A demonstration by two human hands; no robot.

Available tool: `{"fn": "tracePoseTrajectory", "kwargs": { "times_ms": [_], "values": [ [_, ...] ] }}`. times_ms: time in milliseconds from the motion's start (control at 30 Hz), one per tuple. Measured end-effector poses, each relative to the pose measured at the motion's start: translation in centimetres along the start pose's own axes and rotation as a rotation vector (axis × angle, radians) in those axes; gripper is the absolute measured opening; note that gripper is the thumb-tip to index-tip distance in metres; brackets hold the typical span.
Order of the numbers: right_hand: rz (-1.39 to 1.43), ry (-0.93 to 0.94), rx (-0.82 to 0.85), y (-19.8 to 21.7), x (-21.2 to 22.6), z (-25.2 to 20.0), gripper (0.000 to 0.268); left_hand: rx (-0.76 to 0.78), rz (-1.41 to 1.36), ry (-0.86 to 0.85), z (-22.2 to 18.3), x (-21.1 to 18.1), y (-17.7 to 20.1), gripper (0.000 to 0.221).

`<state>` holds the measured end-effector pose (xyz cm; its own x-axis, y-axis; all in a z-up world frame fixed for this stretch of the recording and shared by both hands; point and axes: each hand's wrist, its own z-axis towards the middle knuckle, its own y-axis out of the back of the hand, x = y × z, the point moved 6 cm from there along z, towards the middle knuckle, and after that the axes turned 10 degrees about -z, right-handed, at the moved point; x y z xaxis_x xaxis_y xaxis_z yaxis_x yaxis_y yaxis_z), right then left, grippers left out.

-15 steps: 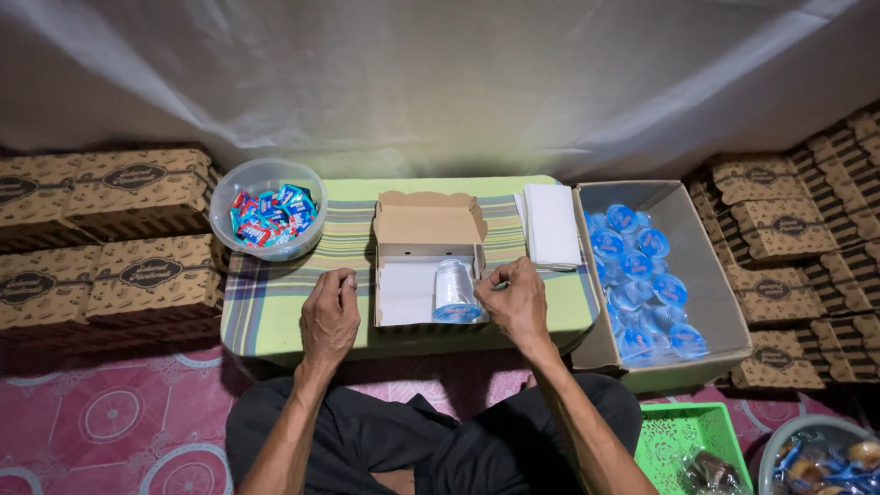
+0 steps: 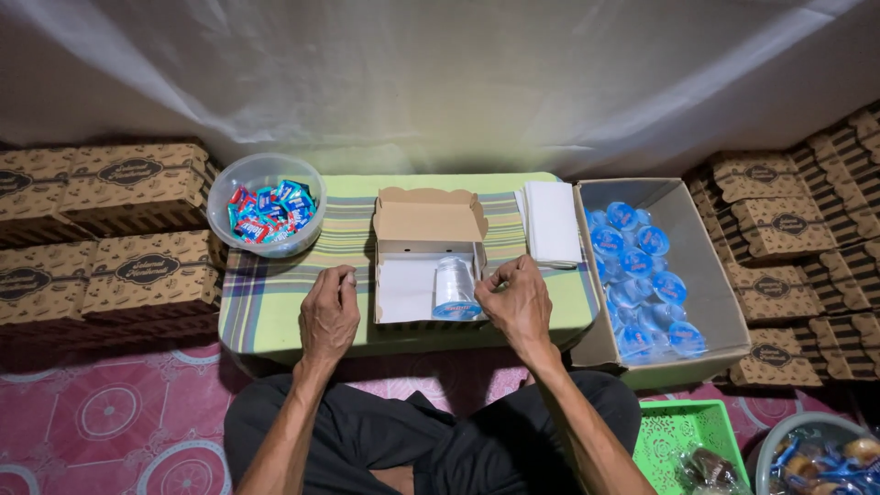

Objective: Packing individual snack boxes with a cup of water, a napkin, and various snacks.

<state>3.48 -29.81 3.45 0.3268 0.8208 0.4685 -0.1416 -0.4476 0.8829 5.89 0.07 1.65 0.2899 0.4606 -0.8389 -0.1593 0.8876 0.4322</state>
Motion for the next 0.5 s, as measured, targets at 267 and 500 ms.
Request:
{"fn": "tracePoseTrajectory", "kwargs": {
  "times_ms": [267, 500],
  "values": [
    [-0.005, 0.048, -0.02, 0.7, 0.5, -0.9, 0.02, 0.001, -0.009, -0.01, 0.0, -0.2, 0.0, 0.017],
    [0.391, 0.054, -0.093, 1.1, -2.2, -1.2, 0.016, -0.002, -0.003, -0.02, 0.0, -0.5, 0.1, 0.018]
  ]
}}
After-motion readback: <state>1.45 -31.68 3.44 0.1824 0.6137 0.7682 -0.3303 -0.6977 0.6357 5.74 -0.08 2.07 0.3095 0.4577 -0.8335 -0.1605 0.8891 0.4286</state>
